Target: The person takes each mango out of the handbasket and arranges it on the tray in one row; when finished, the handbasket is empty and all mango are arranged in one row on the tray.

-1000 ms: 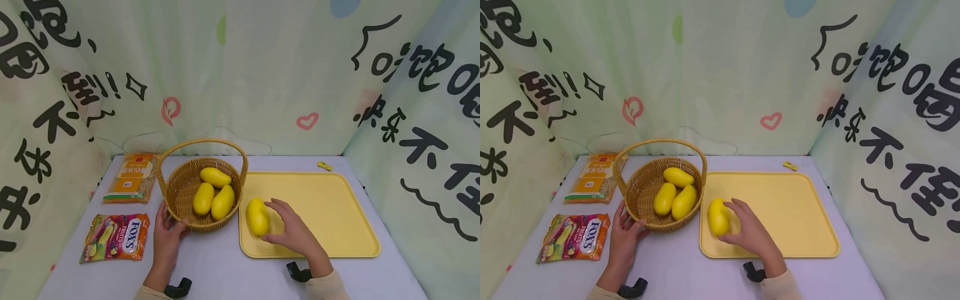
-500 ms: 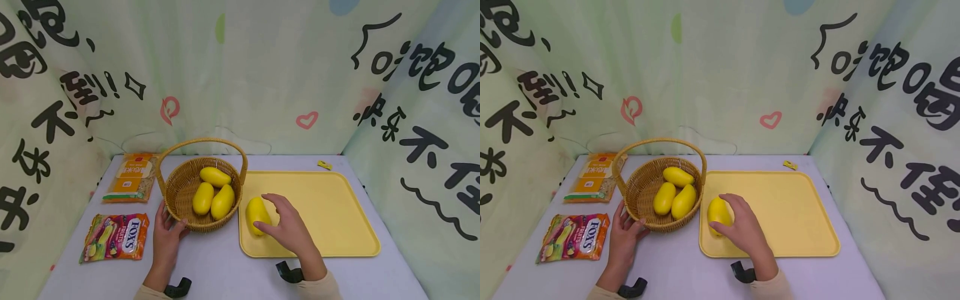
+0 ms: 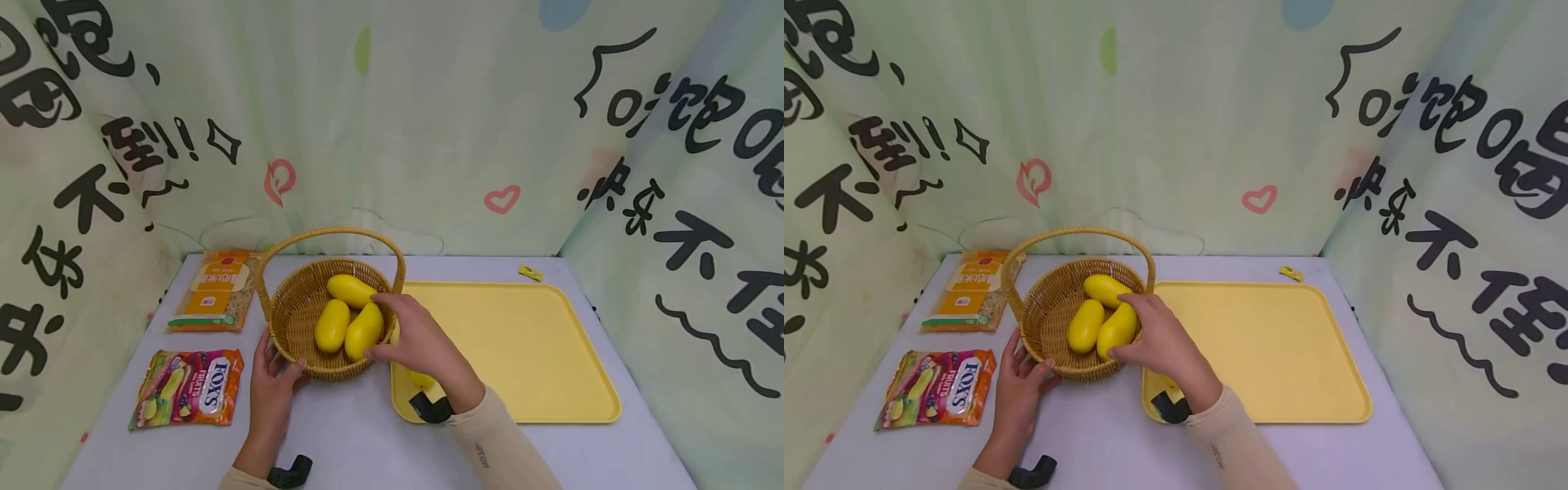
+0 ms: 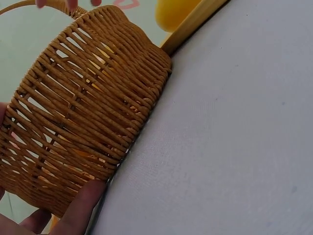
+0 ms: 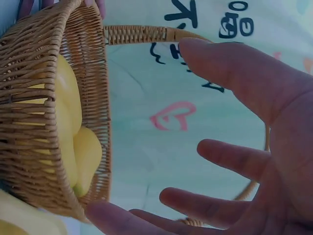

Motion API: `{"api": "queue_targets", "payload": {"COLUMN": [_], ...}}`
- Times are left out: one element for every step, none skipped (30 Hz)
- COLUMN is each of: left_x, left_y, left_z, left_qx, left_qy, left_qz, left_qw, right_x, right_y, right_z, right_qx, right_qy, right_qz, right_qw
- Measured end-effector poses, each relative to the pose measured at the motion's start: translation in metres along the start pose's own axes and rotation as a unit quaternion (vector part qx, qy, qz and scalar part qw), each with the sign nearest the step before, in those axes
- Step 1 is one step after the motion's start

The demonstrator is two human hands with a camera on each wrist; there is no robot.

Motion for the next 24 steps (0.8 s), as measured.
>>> {"api": "queue_targets", "payload": {"left_x": [0.000,0.000,0.001,0.001,0.001,0.001,0.002,0.001,0.001,0.001,0.001,0.000,0.000,0.000,0.000,-0.001,-0.001,-0.001,-0.001,-0.001,-0.001,-0.001,-0.002,-0.001], "left_y": [0.000,-0.001,-0.001,-0.001,-0.001,-0.001,-0.001,-0.001,-0.001,-0.001,-0.001,-0.001,-0.001,-0.001,-0.001,-0.001,-0.001,-0.002,-0.002,-0.002,-0.002,-0.002,-0.002,-0.002], "left_z": [0.000,0.000,0.000,0.000,0.000,0.000,0.001,0.000,0.000,0.001,0.001,0.001,0.000,0.000,0.000,0.001,0.000,0.000,0.000,0.000,0.000,0.000,0.000,0.000], "left_qx": [0.000,0.000,0.000,-0.001,-0.001,-0.001,-0.002,-0.003,-0.003,-0.003,-0.003,-0.003,-0.002,-0.002,-0.002,-0.002,-0.002,-0.003,-0.003,-0.004,-0.004,-0.004,-0.004,-0.004], "left_qy": [-0.001,-0.002,-0.002,-0.002,-0.002,-0.001,-0.002,-0.002,-0.002,-0.003,-0.004,-0.003,-0.003,-0.001,0.001,0.002,0.003,0.004,0.004,0.004,0.004,0.003,0.003,0.003], "left_qz": [0.001,0.002,0.004,0.006,0.008,0.011,0.014,0.016,0.017,0.018,0.018,0.018,0.018,0.018,0.017,0.017,0.019,0.020,0.021,0.023,0.024,0.024,0.024,0.023], "left_qw": [1.0000,1.0000,1.0000,1.0000,1.0000,0.9999,0.9999,0.9999,0.9998,0.9998,0.9998,0.9998,0.9998,0.9998,0.9999,0.9998,0.9998,0.9998,0.9998,0.9997,0.9997,0.9997,0.9997,0.9997], "right_x": [0.003,0.007,0.010,0.013,0.015,0.018,0.020,0.022,0.024,0.025,0.025,0.025,0.025,0.024,0.024,0.023,0.023,0.022,0.022,0.022,0.022,0.022,0.023,0.023], "right_y": [-0.002,-0.003,-0.004,-0.006,-0.007,-0.008,-0.009,-0.011,-0.013,-0.015,-0.018,-0.021,-0.025,-0.028,-0.031,-0.035,-0.037,-0.040,-0.042,-0.044,-0.045,-0.047,-0.048,-0.050], "right_z": [0.005,0.010,0.015,0.020,0.025,0.030,0.035,0.041,0.046,0.051,0.056,0.060,0.065,0.068,0.071,0.074,0.077,0.079,0.081,0.083,0.085,0.087,0.088,0.090], "right_qx": [0.008,0.016,0.025,0.035,0.045,0.055,0.066,0.074,0.083,0.088,0.092,0.094,0.096,0.097,0.099,0.100,0.103,0.108,0.113,0.118,0.125,0.131,0.136,0.141], "right_qy": [-0.004,-0.010,-0.016,-0.022,-0.025,-0.029,-0.031,-0.032,-0.034,-0.035,-0.040,-0.048,-0.059,-0.072,-0.085,-0.098,-0.112,-0.124,-0.132,-0.138,-0.143,-0.147,-0.151,-0.153], "right_qz": [-0.005,-0.011,-0.018,-0.025,-0.033,-0.044,-0.054,-0.063,-0.072,-0.080,-0.087,-0.092,-0.094,-0.097,-0.100,-0.102,-0.102,-0.103,-0.108,-0.112,-0.118,-0.123,-0.127,-0.132], "right_qw": [0.9999,0.9998,0.9994,0.9989,0.9981,0.9971,0.9959,0.9947,0.9934,0.9923,0.9911,0.9901,0.9891,0.9879,0.9864,0.9848,0.9830,0.9811,0.9789,0.9768,0.9747,0.9727,0.9710,0.9692]}}
Point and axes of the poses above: each hand's wrist, its own z-axis towards the middle knuckle, its own y-axis out of the back of the hand, x = y × z, the point moved 1 cm from there along z, towards the middle knuckle, and after that the axes turned 12 degrees about -y, right-handed, at the moved point
